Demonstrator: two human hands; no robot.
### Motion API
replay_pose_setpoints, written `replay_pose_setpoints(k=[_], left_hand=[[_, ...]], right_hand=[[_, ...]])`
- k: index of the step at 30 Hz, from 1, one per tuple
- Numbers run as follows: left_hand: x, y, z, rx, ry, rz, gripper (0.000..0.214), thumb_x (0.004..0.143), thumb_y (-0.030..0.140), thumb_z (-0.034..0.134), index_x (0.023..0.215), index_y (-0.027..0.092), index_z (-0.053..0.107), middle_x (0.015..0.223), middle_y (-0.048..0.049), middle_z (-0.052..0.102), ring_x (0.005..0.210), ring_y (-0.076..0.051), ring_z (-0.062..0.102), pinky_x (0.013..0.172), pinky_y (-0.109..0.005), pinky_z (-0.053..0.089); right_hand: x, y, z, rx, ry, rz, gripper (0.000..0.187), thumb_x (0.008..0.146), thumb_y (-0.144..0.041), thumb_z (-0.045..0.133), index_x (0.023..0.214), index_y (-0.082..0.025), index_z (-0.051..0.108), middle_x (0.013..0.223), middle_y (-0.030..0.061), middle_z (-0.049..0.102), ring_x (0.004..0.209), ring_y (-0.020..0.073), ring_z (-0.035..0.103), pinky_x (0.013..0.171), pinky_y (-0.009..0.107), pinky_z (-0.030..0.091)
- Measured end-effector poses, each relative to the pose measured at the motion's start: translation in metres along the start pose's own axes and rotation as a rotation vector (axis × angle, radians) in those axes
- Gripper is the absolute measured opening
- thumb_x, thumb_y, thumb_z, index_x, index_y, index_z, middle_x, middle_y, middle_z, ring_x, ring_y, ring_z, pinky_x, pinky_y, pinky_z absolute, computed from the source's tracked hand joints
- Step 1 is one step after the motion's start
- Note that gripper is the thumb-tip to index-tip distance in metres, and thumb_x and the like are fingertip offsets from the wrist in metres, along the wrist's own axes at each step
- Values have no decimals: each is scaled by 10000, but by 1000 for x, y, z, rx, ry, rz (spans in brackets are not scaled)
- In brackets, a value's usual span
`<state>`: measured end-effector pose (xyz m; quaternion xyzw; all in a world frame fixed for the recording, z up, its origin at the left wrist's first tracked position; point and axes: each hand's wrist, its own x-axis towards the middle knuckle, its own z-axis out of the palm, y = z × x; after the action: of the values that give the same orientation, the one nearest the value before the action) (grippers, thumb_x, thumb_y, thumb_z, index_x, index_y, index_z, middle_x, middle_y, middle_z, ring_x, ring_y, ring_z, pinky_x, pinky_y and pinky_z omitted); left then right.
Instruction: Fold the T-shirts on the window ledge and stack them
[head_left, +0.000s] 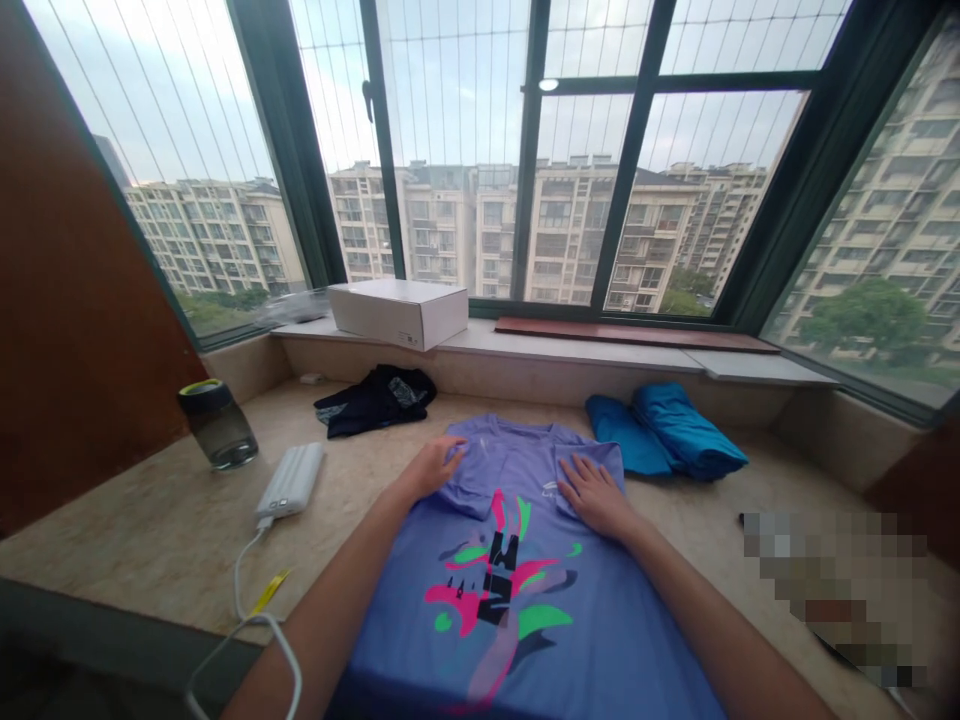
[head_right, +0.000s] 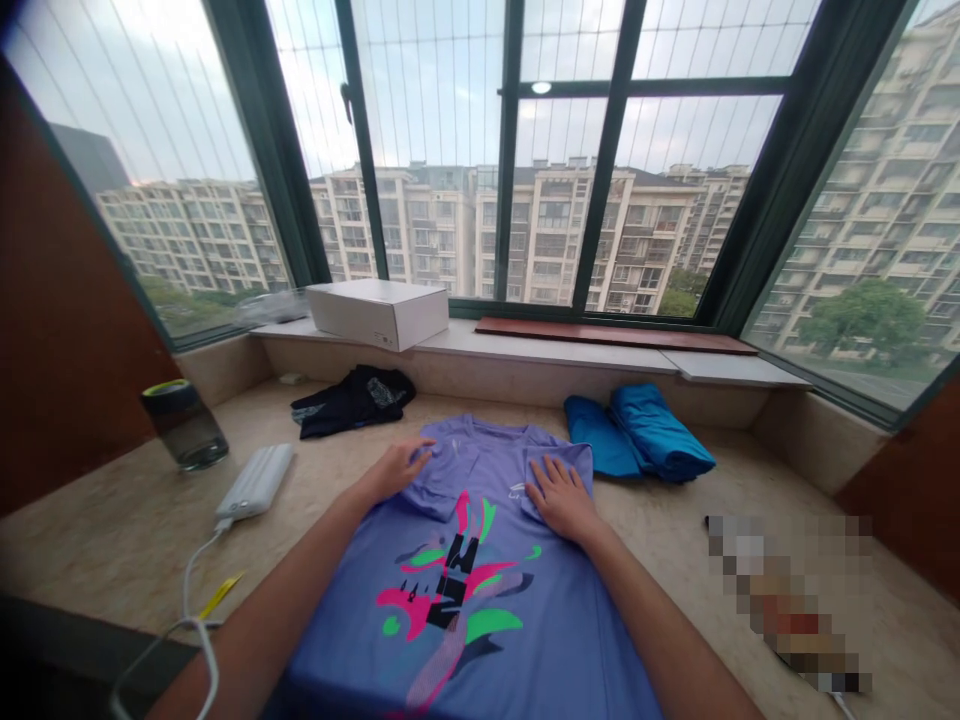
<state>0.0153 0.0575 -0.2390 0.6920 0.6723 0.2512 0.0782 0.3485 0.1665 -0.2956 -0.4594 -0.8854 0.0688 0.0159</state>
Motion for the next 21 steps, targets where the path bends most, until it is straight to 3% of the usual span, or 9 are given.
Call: replay_pose_setpoints(k=[4,7,10,13,16,21], left_hand=[[7,-7,11,144,-94,-43,405,930,317,559,1296,176,662,1431,-147,621,1377,-290,526,1188,-467,349],[11,-11,12,263,-96,-119,370,924,321,577,1254,192,682,1445,-184,598,1392,-338,500,1193,-549,287],[15,-15,5,363,-70,-201,287,943,323,550,1128,188,722,1322,-216,669,1324,-370,550,1161,-577,296],[23,-19,-3,413,-54,-249,312,975,317,495,1111,145,716,1196,-234,713,1207,-368,631,1086,-518,393],[36,-22,-6,410,-44,-268,366,956,276,532,1265,114,640,1228,-243,700,1194,-355,643,1029,-444,440],[58,-26,1,340,-41,-300,475,891,209,604,1357,140,543,1235,-196,708,1179,-301,660,986,-364,466]], right_hand=[[-6,-5,-5,35,-38,-18,648,1055,-540,270,1621,-225,272,1697,105,184,1568,289,162,1254,514,129],[-12,-7,-7,84,-44,-57,678,1044,-581,281,1621,-225,274,1693,118,199,1567,296,171,1250,514,141],[-16,-1,-14,143,38,-39,600,1036,-548,357,1524,-225,486,1635,124,370,1505,291,343,1224,443,249],[-12,22,-28,175,190,174,453,1035,-427,401,1295,-194,689,1417,168,614,1330,289,550,1129,377,377],[-2,54,-43,202,258,373,434,1024,-387,429,1291,-136,660,1259,230,679,1216,324,622,1018,403,456],[19,87,-47,368,235,441,474,894,-432,677,1262,-135,663,1135,164,739,1093,299,694,899,347,520]])
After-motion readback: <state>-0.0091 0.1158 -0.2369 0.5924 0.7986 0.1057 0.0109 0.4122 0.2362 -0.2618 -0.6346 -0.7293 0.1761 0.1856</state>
